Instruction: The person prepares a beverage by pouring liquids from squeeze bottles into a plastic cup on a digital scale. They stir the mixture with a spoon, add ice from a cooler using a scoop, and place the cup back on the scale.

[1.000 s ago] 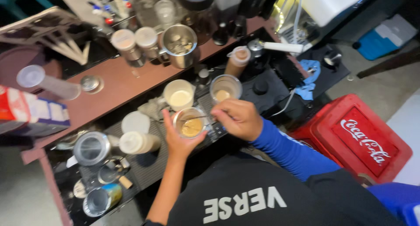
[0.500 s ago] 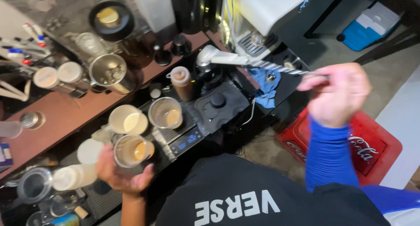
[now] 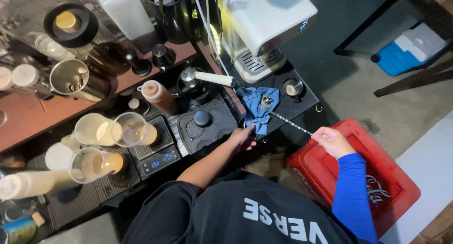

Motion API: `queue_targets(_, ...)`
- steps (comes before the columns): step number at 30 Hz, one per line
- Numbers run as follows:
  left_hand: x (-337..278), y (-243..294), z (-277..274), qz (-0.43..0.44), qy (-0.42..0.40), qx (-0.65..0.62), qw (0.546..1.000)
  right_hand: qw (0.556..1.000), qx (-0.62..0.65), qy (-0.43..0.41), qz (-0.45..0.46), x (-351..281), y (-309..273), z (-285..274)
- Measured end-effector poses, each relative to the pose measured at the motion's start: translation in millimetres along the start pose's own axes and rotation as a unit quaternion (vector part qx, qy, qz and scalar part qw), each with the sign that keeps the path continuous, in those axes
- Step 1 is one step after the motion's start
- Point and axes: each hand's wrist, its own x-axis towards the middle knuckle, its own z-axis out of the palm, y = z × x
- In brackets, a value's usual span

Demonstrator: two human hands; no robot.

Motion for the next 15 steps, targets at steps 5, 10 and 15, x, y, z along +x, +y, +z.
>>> queue_targets(5, -1, 2, 27, 0.102, 0.169, 0.063, 0.978, 0.976, -0.188, 0.038, -0.103, 21, 26, 3)
queue_targets(10, -14, 1, 40, 0.214, 0.271, 0.161, 0.924, 0.992, -0.087, 0.017, -0.093, 25, 35, 9)
queue_targets(15, -39, 11, 54, 0.319, 0.281, 0.198, 0.883, 0.976, -0.182, 0.061, -0.101, 33, 50, 37)
